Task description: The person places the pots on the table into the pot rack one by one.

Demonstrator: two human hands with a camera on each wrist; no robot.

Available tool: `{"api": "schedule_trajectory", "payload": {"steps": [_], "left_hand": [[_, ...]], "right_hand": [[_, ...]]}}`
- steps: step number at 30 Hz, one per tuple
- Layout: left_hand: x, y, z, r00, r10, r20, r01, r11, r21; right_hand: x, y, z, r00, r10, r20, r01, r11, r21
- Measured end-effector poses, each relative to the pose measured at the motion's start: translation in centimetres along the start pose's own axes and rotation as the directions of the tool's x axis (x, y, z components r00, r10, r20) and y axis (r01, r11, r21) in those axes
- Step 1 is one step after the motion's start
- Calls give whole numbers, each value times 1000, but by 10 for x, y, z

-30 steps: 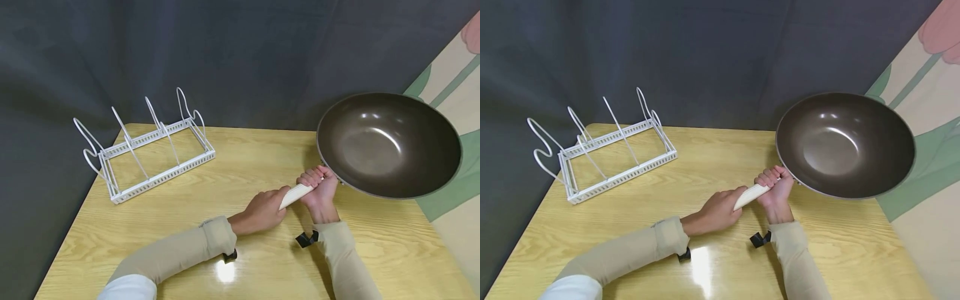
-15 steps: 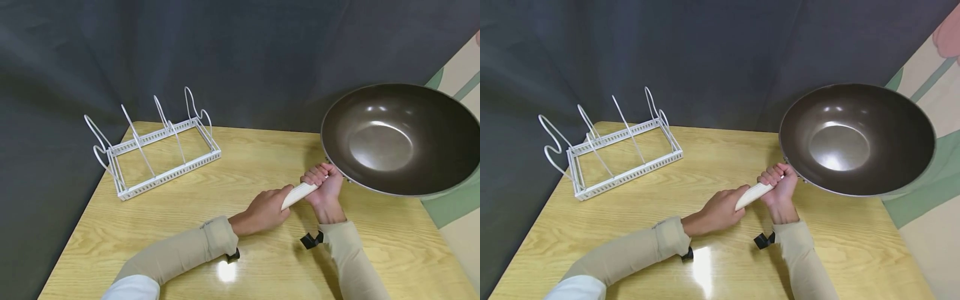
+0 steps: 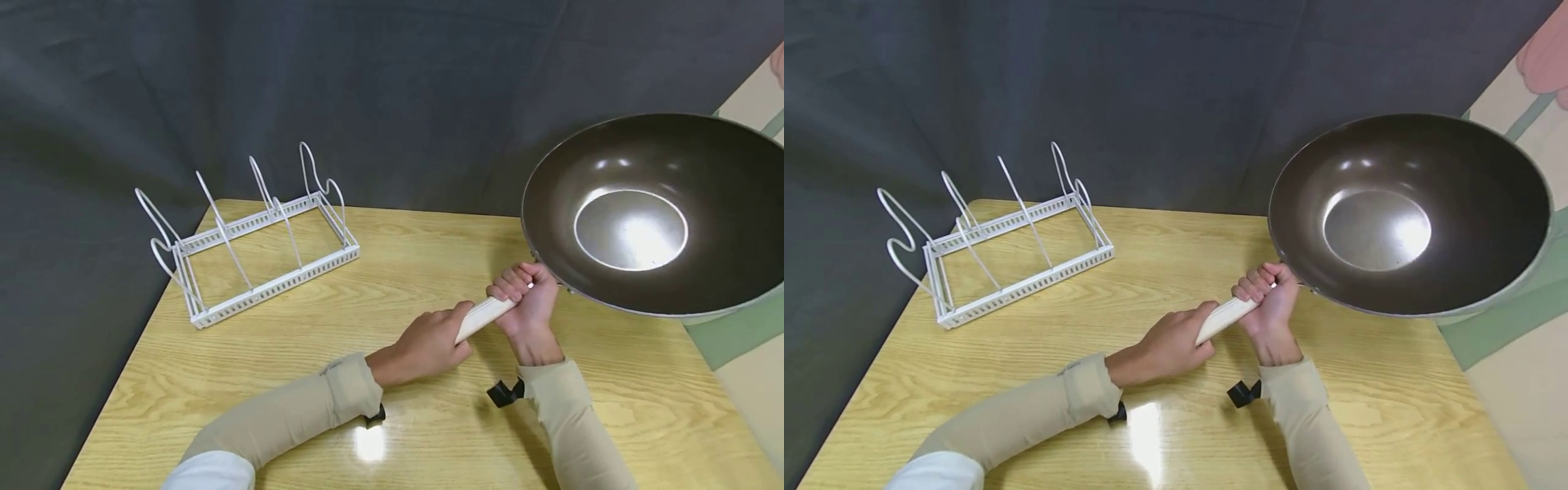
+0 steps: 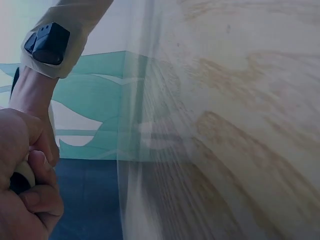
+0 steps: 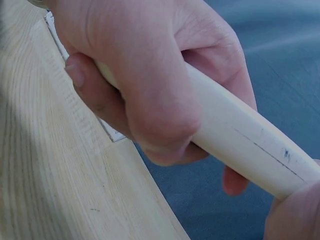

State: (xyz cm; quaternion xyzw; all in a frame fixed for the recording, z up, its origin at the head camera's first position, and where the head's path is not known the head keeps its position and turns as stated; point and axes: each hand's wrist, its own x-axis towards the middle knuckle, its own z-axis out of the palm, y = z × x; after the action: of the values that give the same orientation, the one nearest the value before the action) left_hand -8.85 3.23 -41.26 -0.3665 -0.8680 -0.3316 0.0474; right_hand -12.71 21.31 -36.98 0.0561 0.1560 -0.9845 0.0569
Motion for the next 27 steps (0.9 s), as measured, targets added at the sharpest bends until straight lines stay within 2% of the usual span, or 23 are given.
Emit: {"api": "schedule_trajectory", "payload": {"steps": [4, 11, 18, 27], "left_hand": [[-4, -2, 2, 1000, -11, -8, 11, 1000, -24], [-7, -8, 5, 999, -4, -32, 3, 999, -44], [-7, -12, 5, 1000, -13, -21, 12, 997, -76], [-10, -9, 0, 999, -46, -22, 43, 993, -111]], "right_hand": [[-2, 4, 3, 1000, -8, -6, 8, 998, -56], [1, 10, 10, 999, -3, 33, 7, 990, -139], [1, 15, 17, 999, -23, 27, 27, 980, -198], [1, 17, 28, 999, -13, 40, 24, 960, -280]]}}
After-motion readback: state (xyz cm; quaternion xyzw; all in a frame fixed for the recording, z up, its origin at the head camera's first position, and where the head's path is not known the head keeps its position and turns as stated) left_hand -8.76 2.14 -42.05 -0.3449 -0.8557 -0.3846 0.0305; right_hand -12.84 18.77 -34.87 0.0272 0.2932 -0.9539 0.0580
